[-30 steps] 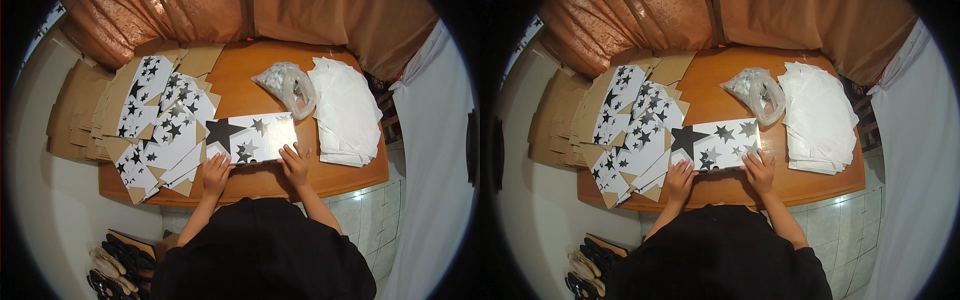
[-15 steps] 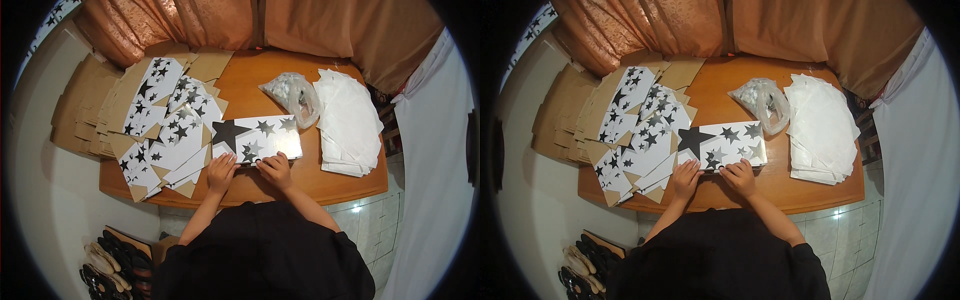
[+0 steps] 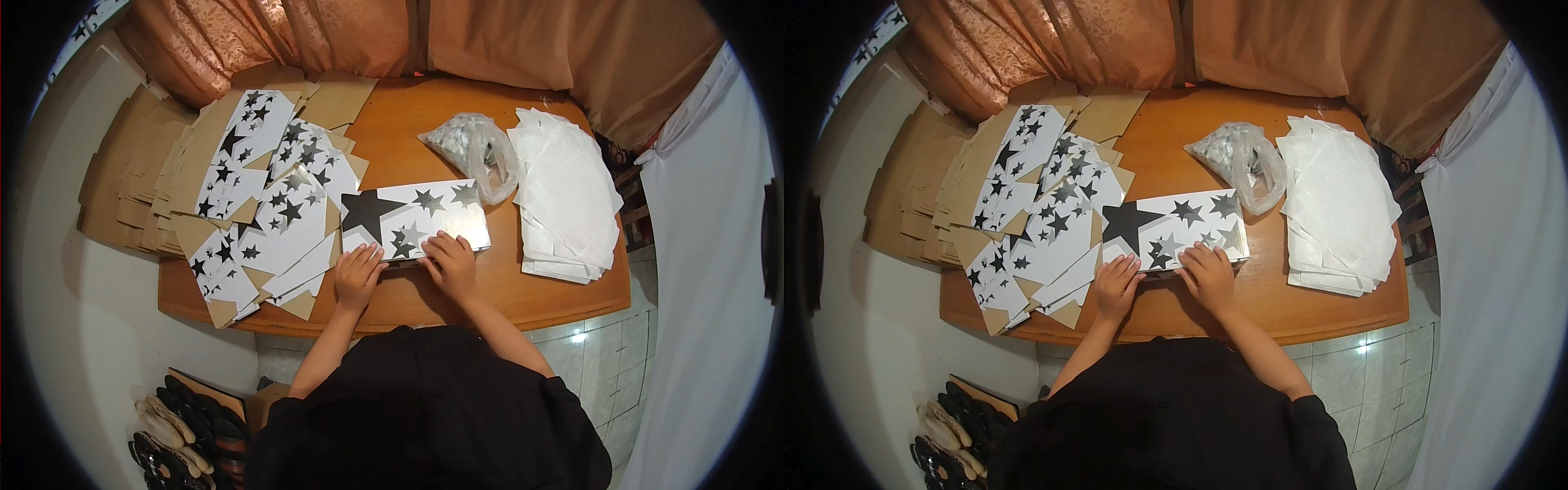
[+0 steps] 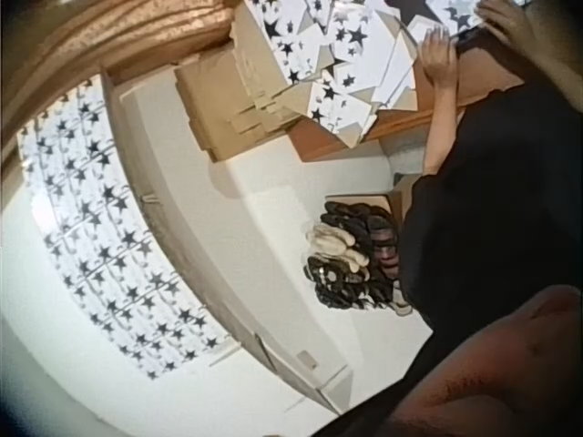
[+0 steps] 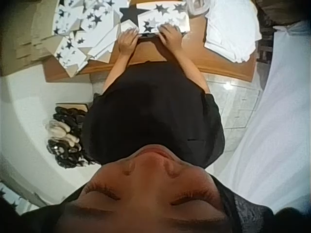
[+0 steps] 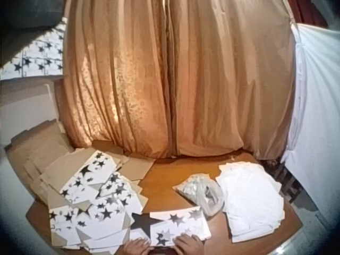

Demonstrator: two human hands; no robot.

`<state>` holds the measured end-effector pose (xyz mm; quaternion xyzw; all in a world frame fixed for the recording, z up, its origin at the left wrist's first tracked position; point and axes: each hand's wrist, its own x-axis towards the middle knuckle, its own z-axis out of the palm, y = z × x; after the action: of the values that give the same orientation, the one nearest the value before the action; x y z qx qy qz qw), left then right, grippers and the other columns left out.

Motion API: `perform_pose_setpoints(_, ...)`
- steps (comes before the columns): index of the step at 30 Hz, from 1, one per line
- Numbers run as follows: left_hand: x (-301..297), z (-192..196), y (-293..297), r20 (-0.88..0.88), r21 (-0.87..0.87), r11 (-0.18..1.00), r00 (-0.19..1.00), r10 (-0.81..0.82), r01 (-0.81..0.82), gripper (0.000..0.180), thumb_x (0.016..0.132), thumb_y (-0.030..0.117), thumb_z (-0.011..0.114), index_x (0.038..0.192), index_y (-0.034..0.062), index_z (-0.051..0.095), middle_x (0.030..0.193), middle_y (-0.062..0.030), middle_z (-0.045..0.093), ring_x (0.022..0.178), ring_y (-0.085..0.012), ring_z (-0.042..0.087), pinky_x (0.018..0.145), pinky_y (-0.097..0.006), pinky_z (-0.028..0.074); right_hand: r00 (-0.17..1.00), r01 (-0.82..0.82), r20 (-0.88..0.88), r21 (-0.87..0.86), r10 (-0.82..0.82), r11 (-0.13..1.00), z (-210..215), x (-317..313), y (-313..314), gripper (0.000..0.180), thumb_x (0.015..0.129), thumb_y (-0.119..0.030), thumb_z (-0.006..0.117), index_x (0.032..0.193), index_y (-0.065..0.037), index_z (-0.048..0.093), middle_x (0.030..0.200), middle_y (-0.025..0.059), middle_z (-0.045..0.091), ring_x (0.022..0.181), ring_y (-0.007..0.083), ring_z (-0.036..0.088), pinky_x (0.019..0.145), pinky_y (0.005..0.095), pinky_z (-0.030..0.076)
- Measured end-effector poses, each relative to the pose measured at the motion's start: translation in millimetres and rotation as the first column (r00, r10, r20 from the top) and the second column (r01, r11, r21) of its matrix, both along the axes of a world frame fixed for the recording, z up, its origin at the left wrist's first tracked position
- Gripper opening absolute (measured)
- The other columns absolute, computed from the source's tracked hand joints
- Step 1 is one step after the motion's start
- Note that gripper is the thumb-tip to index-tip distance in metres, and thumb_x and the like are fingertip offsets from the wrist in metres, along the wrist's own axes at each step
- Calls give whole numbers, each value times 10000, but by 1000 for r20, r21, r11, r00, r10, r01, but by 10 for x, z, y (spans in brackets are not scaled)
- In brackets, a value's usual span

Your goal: Folding cardboard shoe boxes and placing them on a shelf.

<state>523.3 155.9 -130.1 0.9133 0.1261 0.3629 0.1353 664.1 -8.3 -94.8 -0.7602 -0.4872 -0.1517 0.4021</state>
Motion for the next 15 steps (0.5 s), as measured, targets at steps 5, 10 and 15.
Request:
perform_pose_setpoints(5, 35, 18, -1, -1, 6, 1000, 1000, -3, 3, 258, 728, 225, 713, 968, 136, 692, 1051, -24, 659, 991, -217, 589, 840, -394, 393, 976, 70, 212, -62, -55, 996, -212, 50, -29, 188, 759, -199, 686, 919, -105, 661, 998, 26, 647, 1021, 215, 588, 834, 404, 435)
perform_pose_setpoints(10, 37, 31, 22, 7, -10, 1000, 1000, 11, -11, 246, 733, 224, 706, 960, 131, 693, 1055, -19, 658, 1012, -213, 582, 850, -401, 393, 980, 64, 192, -50, -54, 997, -174, 41, 0, 194, 765, -212, 681, 919, -95, 661, 990, 25, 648, 1009, 223, 589, 833, 412, 431)
perform_pose_setpoints(15, 55, 0, 37, 15, -42, 999, 1000, 19, -18, 243, 740, 224, 701, 967, 137, 690, 1052, -11, 658, 1024, -212, 570, 877, -410, 374, 1000, 5, -11, -157, -7, 988, 45, 95, -85, 219, 803, -204, 625, 987, -87, 647, 1097, 68, 607, 1070, 269, 548, 875, 436, 399)
